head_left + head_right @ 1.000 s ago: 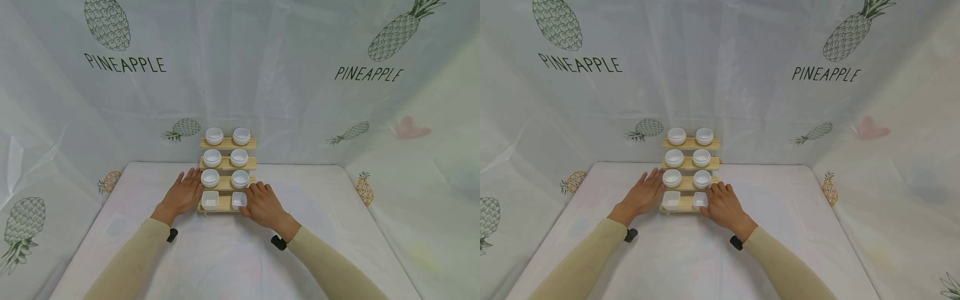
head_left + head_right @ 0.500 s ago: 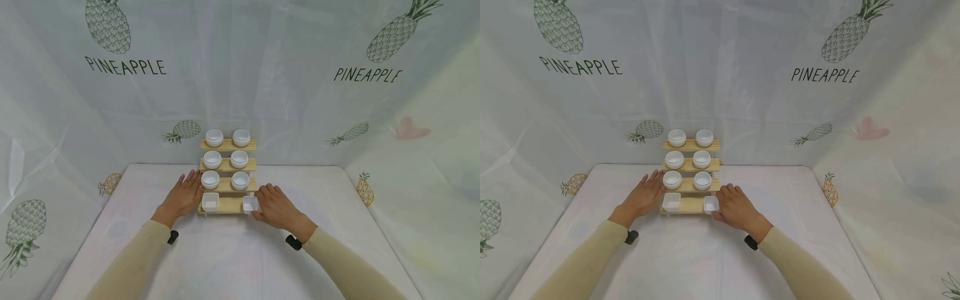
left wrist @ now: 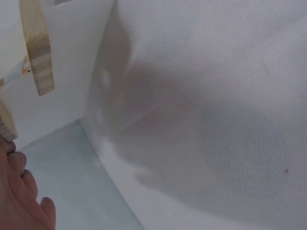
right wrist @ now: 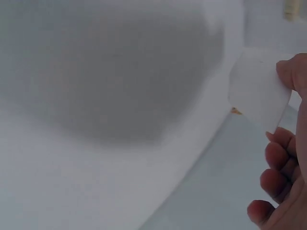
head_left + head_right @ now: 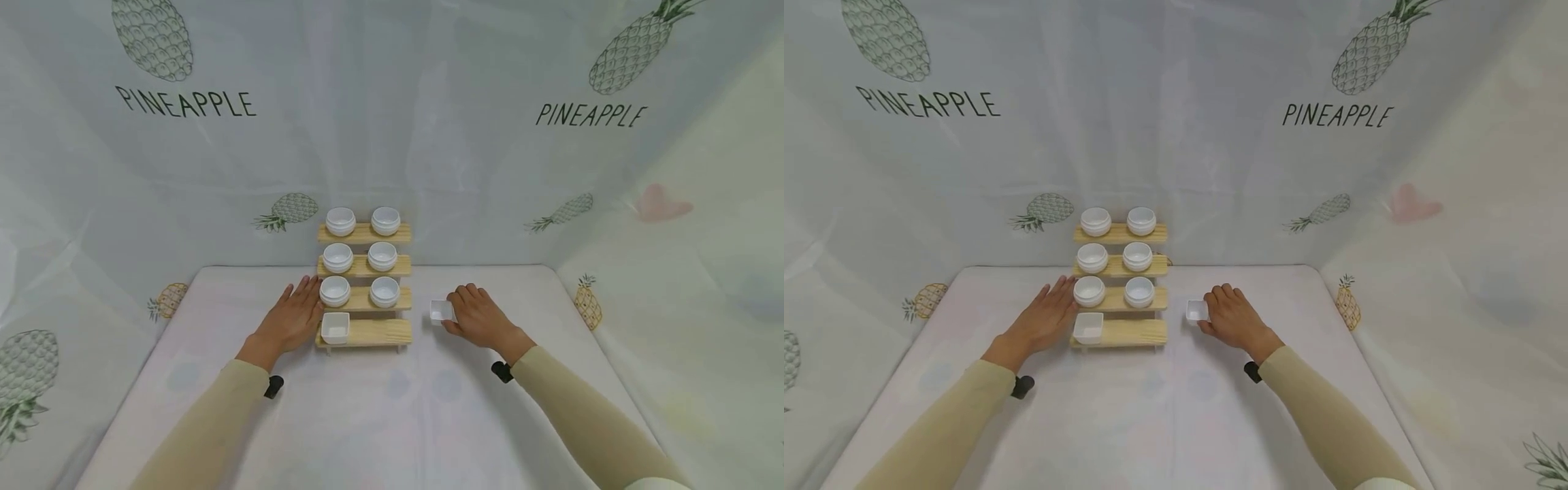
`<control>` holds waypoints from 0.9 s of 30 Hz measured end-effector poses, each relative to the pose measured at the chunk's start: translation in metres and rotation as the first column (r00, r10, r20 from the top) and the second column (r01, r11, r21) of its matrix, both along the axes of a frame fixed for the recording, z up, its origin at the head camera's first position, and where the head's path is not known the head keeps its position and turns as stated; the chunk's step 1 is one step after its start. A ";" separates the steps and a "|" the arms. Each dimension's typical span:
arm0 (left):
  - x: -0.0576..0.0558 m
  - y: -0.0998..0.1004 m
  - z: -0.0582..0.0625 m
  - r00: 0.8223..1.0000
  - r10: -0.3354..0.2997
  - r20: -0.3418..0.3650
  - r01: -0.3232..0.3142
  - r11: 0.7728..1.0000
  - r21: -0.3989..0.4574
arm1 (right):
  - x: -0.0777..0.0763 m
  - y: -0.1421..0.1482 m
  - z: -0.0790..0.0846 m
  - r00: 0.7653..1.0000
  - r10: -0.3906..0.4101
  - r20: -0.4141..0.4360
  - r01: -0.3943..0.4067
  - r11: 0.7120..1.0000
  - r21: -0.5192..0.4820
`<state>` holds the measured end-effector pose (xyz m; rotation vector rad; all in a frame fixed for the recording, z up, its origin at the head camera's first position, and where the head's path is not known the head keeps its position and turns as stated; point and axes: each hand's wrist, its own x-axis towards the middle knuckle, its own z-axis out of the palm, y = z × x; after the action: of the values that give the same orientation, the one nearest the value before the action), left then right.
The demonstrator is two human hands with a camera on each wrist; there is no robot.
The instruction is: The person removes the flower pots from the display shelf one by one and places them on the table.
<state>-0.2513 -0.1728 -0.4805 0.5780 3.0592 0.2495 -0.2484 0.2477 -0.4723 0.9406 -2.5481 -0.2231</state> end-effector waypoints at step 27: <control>-0.001 0.000 0.001 1.000 -0.010 0.007 0.010 1.000 0.006 | -0.041 0.007 -0.023 0.985 -0.101 0.136 0.090 0.992 0.087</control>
<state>-0.2523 -0.1725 -0.4799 0.5905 3.0489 0.2598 -0.2893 0.2543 -0.4954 0.8931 -2.7355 -0.2990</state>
